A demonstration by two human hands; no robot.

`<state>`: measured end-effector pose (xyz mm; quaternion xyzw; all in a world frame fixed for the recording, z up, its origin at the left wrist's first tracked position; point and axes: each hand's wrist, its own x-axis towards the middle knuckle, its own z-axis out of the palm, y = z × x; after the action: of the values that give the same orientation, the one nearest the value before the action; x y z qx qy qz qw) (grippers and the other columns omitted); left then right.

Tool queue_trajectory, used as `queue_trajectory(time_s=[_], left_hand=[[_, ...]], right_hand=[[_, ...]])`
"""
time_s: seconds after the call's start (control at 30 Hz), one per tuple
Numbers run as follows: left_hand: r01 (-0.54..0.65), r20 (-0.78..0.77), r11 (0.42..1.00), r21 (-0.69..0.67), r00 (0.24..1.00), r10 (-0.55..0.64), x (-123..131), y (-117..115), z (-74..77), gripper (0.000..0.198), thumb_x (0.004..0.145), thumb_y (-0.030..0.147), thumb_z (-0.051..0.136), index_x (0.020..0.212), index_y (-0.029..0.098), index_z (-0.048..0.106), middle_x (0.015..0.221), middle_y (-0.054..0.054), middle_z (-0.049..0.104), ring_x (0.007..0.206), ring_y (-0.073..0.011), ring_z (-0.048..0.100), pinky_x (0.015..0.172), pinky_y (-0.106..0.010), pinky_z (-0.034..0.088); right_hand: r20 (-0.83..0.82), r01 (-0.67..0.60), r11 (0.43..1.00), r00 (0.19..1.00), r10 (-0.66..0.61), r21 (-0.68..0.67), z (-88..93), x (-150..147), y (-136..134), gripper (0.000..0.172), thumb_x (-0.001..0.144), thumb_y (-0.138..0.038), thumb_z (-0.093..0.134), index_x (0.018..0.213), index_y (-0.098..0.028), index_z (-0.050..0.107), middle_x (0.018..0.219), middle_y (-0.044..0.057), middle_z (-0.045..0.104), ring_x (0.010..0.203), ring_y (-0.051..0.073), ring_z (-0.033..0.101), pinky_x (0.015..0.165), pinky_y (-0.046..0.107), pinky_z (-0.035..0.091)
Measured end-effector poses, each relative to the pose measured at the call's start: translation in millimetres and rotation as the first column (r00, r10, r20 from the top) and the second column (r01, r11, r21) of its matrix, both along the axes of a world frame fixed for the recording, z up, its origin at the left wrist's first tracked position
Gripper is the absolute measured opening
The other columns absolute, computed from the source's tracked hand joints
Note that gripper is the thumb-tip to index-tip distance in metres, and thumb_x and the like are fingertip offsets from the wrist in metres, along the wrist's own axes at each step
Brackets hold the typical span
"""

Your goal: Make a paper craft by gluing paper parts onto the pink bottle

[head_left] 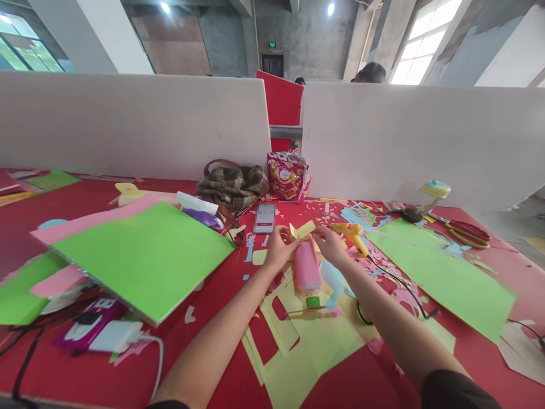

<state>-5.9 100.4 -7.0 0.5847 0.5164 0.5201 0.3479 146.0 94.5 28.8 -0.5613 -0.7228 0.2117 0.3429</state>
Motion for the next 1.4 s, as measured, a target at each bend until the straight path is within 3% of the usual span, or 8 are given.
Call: queue_trajectory(time_s=[0.2, 0.53, 0.87, 1.13, 1.3, 1.4], left_hand=[[0.071, 0.065, 0.997, -0.033, 0.995, -0.069, 0.4, -0.5, 6.0, 0.020, 0.065, 0.028, 0.058, 0.076, 0.016, 0.047, 0.074, -0.002, 0.058, 0.070, -0.0141, 0.058, 0.063, -0.026, 0.045], [0.062, 0.053, 0.998, 0.020, 0.997, -0.063, 6.4, -0.5, 7.7, 0.016, 0.066, 0.028, 0.057, 0.074, 0.016, 0.050, 0.073, -0.002, 0.058, 0.068, -0.0141, 0.057, 0.063, -0.027, 0.045], [-0.008, -0.018, 0.998, 0.065, 1.000, 0.010, 10.2, -4.1, 18.8, 0.006, 0.067, 0.021, 0.054, 0.070, 0.017, 0.052, 0.071, -0.001, 0.059, 0.065, -0.0132, 0.056, 0.060, -0.025, 0.045], [0.017, -0.073, 0.996, 0.086, 0.997, -0.011, 7.2, -6.2, 18.2, 0.007, 0.068, 0.022, 0.054, 0.072, 0.017, 0.054, 0.072, -0.002, 0.061, 0.066, -0.0128, 0.057, 0.061, -0.024, 0.045], [-0.001, -0.128, 0.994, 0.108, 0.992, 0.015, -2.9, 5.1, 22.7, 0.009, 0.074, 0.022, 0.046, 0.077, 0.016, 0.052, 0.076, -0.003, 0.058, 0.071, -0.0133, 0.055, 0.064, -0.025, 0.043], [0.057, -0.186, 0.990, 0.129, 0.982, -0.033, -9.1, 17.3, 30.4, 0.011, 0.074, 0.019, 0.045, 0.083, 0.016, 0.051, 0.085, -0.005, 0.056, 0.079, -0.0140, 0.053, 0.069, -0.026, 0.043]], right_hand=[[-0.160, -0.006, 1.000, 0.987, 0.003, -0.016, 1.9, -16.2, 5.3, 0.026, 0.069, -0.013, 0.041, 0.085, -0.019, 0.060, 0.083, 0.002, 0.064, 0.078, 0.015, 0.058, 0.072, 0.028, 0.044], [-0.281, 0.006, 0.999, 0.959, -0.019, -0.046, 7.9, -29.3, 5.5, 0.017, 0.067, -0.018, 0.047, 0.080, -0.017, 0.057, 0.080, 0.004, 0.064, 0.072, 0.014, 0.059, 0.065, 0.025, 0.047], [-0.260, 0.045, 0.999, 0.964, -0.050, -0.026, 14.2, -30.8, 0.5, 0.011, 0.066, -0.023, 0.051, 0.072, -0.018, 0.059, 0.072, 0.001, 0.064, 0.066, 0.013, 0.060, 0.061, 0.024, 0.046], [-0.204, 0.201, 0.980, 0.959, -0.195, 0.008, 15.9, -31.9, -0.9, 0.010, 0.065, -0.026, 0.052, 0.063, -0.018, 0.057, 0.060, 0.000, 0.062, 0.058, 0.013, 0.056, 0.058, 0.024, 0.042], [-0.192, 0.239, 0.971, 0.953, -0.233, 0.007, 17.5, -30.6, -0.9, 0.012, 0.064, -0.028, 0.052, 0.061, -0.017, 0.057, 0.061, 0.000, 0.062, 0.057, 0.012, 0.056, 0.058, 0.023, 0.041], [-0.189, 0.247, 0.969, 0.952, -0.242, 0.004, 19.3, -30.1, -1.5, 0.013, 0.063, -0.029, 0.054, 0.060, -0.017, 0.057, 0.060, 0.001, 0.061, 0.058, 0.013, 0.055, 0.057, 0.023, 0.040]])
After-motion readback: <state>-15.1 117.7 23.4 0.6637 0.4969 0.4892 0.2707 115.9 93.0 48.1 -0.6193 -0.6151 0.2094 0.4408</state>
